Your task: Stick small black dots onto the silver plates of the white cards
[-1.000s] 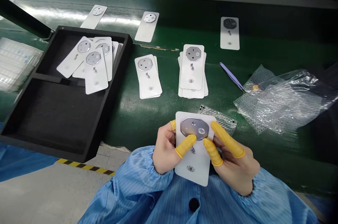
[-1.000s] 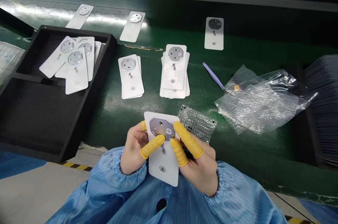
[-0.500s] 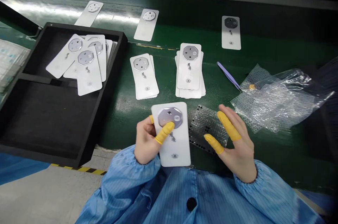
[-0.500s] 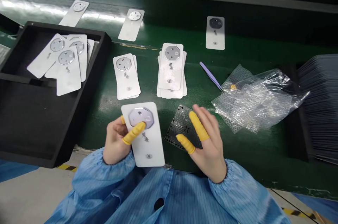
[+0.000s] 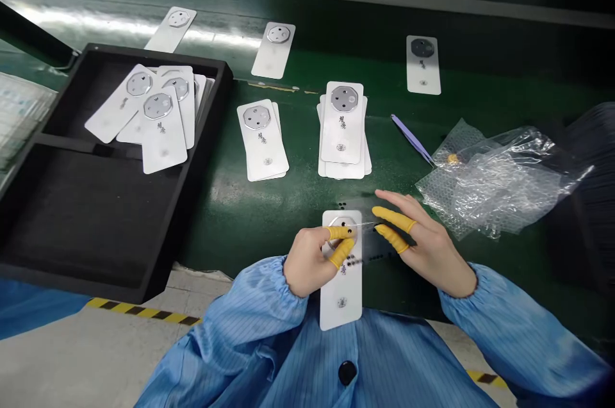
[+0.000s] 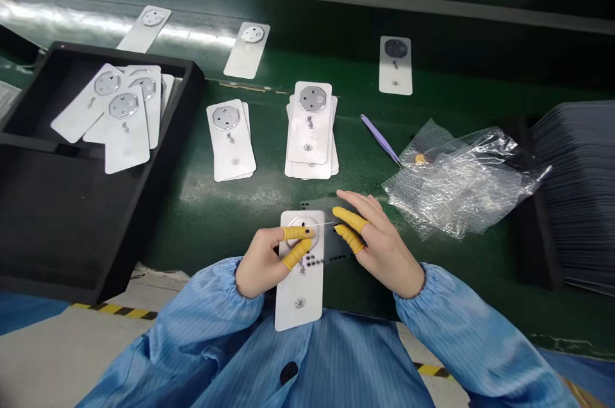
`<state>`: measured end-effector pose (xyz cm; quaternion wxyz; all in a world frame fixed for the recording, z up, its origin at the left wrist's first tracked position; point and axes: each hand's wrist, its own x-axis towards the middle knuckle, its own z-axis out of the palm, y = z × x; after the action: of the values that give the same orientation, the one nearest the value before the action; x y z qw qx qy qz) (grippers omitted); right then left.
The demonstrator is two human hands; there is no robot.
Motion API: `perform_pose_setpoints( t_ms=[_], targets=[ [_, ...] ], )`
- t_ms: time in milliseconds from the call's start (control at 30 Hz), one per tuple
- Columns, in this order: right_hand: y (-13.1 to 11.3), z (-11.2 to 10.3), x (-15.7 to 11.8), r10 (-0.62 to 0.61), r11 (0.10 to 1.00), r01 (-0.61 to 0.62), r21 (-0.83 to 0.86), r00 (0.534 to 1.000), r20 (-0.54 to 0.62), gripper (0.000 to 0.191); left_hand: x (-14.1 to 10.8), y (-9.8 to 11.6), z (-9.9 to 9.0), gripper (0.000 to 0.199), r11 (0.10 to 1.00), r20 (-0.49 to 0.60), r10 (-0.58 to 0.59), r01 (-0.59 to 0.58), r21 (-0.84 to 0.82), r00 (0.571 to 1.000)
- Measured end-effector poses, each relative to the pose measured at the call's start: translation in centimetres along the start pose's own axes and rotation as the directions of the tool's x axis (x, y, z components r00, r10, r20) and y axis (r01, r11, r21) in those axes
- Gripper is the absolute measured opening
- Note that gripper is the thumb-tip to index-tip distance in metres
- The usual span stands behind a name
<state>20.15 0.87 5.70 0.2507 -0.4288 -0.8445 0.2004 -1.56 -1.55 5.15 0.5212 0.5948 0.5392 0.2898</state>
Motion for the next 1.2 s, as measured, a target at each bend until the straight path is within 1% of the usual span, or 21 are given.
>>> perform_pose_setpoints(
  t_ms=[67, 133, 233, 300, 367, 433, 500, 567, 633, 700, 767, 833, 867, 900, 933, 1000, 1067, 1133, 1200],
  targets=[
    [-0.4, 0.2, 0.4, -0.049, 0.999, 0.048, -0.023, 0.998, -0.037, 0.040, 0.1, -0.1, 0.4, 0.023, 1.000, -0.022, 0.005, -0.005, -0.013, 1.000],
    [-1.2, 0.6, 0.7, -0.129, 0.991, 0.130, 0.012, 0.989, -0.071, 0.033, 0.1, -0.2, 0.4, 0.022, 1.000, -0.004, 0.010, -0.010, 0.001, 1.000],
    [-2.0, 1.4, 1.1, -0.239, 0.969, 0.241, 0.061, 0.970, -0.036, 0.023, -0.1, -0.4, 0.3, 0.021, 0.998, 0.034, 0.028, -0.030, 0.063, 0.999],
    [-2.0, 2.1, 1.2, -0.278, 0.959, 0.278, 0.055, 0.961, -0.017, 0.022, -0.2, -0.6, 0.3, 0.020, 0.992, 0.031, 0.052, -0.055, 0.116, 0.998],
    [-1.7, 2.8, 1.1, -0.288, 0.954, 0.290, 0.072, 0.957, -0.033, 0.023, -0.2, -0.8, 0.4, 0.017, 0.977, 0.018, 0.086, -0.088, 0.194, 0.996],
    [-1.4, 3.5, 0.9, -0.241, 0.955, 0.249, 0.159, 0.968, -0.069, 0.026, -0.1, -1.1, 0.7, 0.017, 0.960, 0.013, 0.113, -0.113, 0.256, 0.993],
    [-1.2, 4.1, 0.9, -0.131, 0.952, 0.153, 0.265, 0.986, -0.099, 0.025, 0.1, -1.2, 0.9, 0.017, 0.953, 0.022, 0.123, -0.124, 0.275, 0.992],
    [-1.2, 4.5, 1.0, -0.017, 0.944, 0.057, 0.324, 0.992, -0.125, 0.022, 0.2, -1.2, 0.8, 0.017, 0.961, 0.036, 0.114, -0.120, 0.250, 0.993],
    [-1.2, 4.7, 1.2, 0.052, 0.944, 0.002, 0.329, 0.987, -0.154, 0.019, 0.1, -1.2, 0.1, 0.020, 0.978, 0.050, 0.082, -0.090, 0.187, 0.995],
    [-1.1, 4.8, 1.2, 0.085, 0.944, -0.020, 0.330, 0.979, -0.183, 0.017, -0.6, -1.2, -1.4, 0.030, 0.994, 0.040, 0.058, -0.062, 0.088, 0.997],
    [-0.9, 4.8, 1.0, 0.085, 0.944, -0.011, 0.329, 0.973, -0.212, 0.018, -1.7, -1.0, -3.4, 0.056, 0.999, -0.035, 0.029, -0.031, -0.033, 0.999],
    [-1.0, 4.6, 0.9, 0.051, 0.956, 0.022, 0.294, 0.969, -0.240, 0.022, -2.9, -0.5, -5.2, 0.083, 0.985, -0.143, -0.032, 0.007, -0.173, 0.989],
    [-1.1, 4.2, 0.9, 0.021, 0.965, 0.048, 0.259, 0.966, -0.256, 0.024, -3.4, -0.1, -5.8, 0.090, 0.970, -0.177, -0.074, 0.030, -0.240, 0.981],
    [-1.4, 3.8, 1.0, -0.016, 0.974, 0.077, 0.213, 0.961, -0.276, 0.026, -3.8, 0.4, -6.0, 0.091, 0.955, -0.187, -0.108, 0.050, -0.293, 0.976],
    [-1.9, 3.2, 1.1, -0.051, 0.982, 0.101, 0.161, 0.956, -0.290, 0.028, -4.0, 1.0, -6.0, 0.086, 0.944, -0.174, -0.128, 0.066, -0.323, 0.977],
    [-3.0, 1.8, 1.4, -0.096, 0.990, 0.120, 0.076, 0.959, -0.268, 0.032, -3.9, 2.0, -5.3, 0.060, 0.948, -0.129, -0.116, 0.070, -0.312, 0.985],
    [-4.2, 0.7, 1.5, -0.116, 0.992, 0.124, 0.030, 0.972, -0.203, 0.033, -3.5, 3.0, -4.1, 0.035, 0.971, -0.107, -0.056, 0.029, -0.236, 0.993],
    [-5.0, 0.0, 1.5, -0.156, 0.987, 0.160, 0.011, 0.974, -0.164, 0.031, -3.2, 3.8, -3.0, 0.021, 0.988, -0.116, 0.024, -0.041, -0.148, 0.993],
    [-5.3, -0.1, 1.2, -0.217, 0.976, 0.220, -0.007, 0.960, -0.176, 0.031, -3.1, 4.3, -2.3, 0.009, 0.992, -0.114, 0.096, -0.105, -0.072, 0.989]
  ],
)
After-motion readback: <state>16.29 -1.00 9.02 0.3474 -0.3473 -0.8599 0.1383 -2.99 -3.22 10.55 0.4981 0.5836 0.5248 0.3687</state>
